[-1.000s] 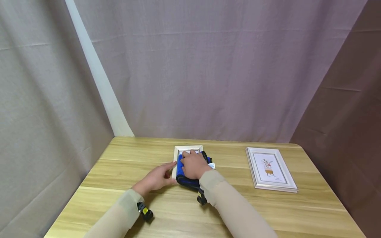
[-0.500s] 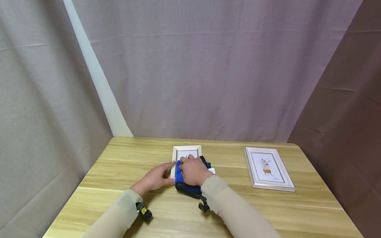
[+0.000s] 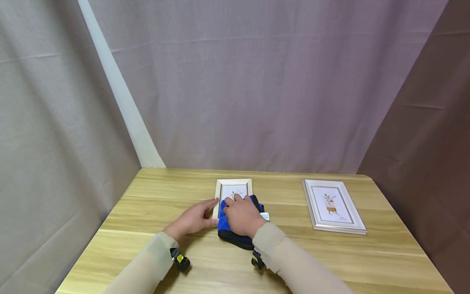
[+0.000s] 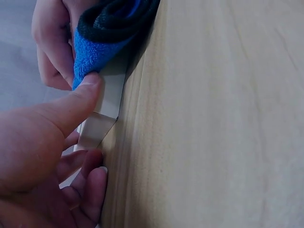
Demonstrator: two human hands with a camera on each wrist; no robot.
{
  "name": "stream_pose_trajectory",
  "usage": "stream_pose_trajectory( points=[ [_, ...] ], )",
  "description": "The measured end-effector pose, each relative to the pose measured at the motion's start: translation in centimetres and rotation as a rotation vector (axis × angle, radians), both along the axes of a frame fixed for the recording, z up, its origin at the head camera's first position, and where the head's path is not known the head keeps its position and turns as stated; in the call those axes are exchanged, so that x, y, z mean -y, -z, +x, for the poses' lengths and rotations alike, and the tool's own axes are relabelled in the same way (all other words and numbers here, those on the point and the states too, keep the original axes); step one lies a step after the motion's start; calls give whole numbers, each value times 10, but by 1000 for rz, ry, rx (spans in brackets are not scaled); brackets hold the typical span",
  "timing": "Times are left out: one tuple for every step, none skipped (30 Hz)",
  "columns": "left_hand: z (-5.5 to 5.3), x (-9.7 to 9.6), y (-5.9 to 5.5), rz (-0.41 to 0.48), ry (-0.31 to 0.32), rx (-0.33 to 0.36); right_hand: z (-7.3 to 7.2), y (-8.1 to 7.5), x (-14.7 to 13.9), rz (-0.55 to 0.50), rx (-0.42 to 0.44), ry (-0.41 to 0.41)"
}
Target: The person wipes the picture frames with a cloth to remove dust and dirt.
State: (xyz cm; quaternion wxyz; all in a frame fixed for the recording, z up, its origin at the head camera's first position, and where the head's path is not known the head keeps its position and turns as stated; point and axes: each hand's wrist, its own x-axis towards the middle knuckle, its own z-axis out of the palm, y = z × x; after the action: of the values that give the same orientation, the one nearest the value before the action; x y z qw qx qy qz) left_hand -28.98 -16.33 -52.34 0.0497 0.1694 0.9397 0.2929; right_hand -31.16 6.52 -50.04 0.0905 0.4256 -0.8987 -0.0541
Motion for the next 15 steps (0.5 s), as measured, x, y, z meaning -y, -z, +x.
stream_pose_trajectory(
  points=[
    [0, 0, 0, 1, 0, 3, 1, 0, -1, -2, 2, 3],
    [0, -1, 0, -3, -1, 4, 1, 0, -2, -9, 6, 5],
    [1, -1, 0, -6, -3, 7, 2, 0, -2, -14, 13, 6],
    [1, -1, 0, -11, -3, 9, 2, 1, -3, -20, 18, 8],
    [1, -2, 0, -14, -3, 9, 3, 1, -4, -23, 27, 11],
    [2, -2, 0, -19, -3, 8, 3, 1, -5, -27, 33, 14],
    [2, -2, 0, -23, -4, 8, 4, 1, -7, -29, 38, 18],
    [2, -2, 0, -28, -5, 10, 4, 1, -8, -31, 44, 23],
    [2, -3, 0, -31, -7, 9, 5, 0, -9, -33, 46, 30],
    [3, -3, -1, -34, -8, 8, 6, -1, -10, -36, 49, 38],
    [3, -3, -1, -36, -10, 6, 6, -2, -11, -37, 53, 46],
    [3, -3, -1, -39, -11, 7, 7, -4, -12, -30, 56, 55],
    [3, -3, -1, -39, -12, 8, 8, -5, -12, -25, 60, 65],
    [2, -2, -2, -37, -12, 8, 9, -7, -12, -21, 65, 75],
    [3, -2, -2, -37, -12, 9, 9, -8, -11, -17, 69, 86]
  ],
)
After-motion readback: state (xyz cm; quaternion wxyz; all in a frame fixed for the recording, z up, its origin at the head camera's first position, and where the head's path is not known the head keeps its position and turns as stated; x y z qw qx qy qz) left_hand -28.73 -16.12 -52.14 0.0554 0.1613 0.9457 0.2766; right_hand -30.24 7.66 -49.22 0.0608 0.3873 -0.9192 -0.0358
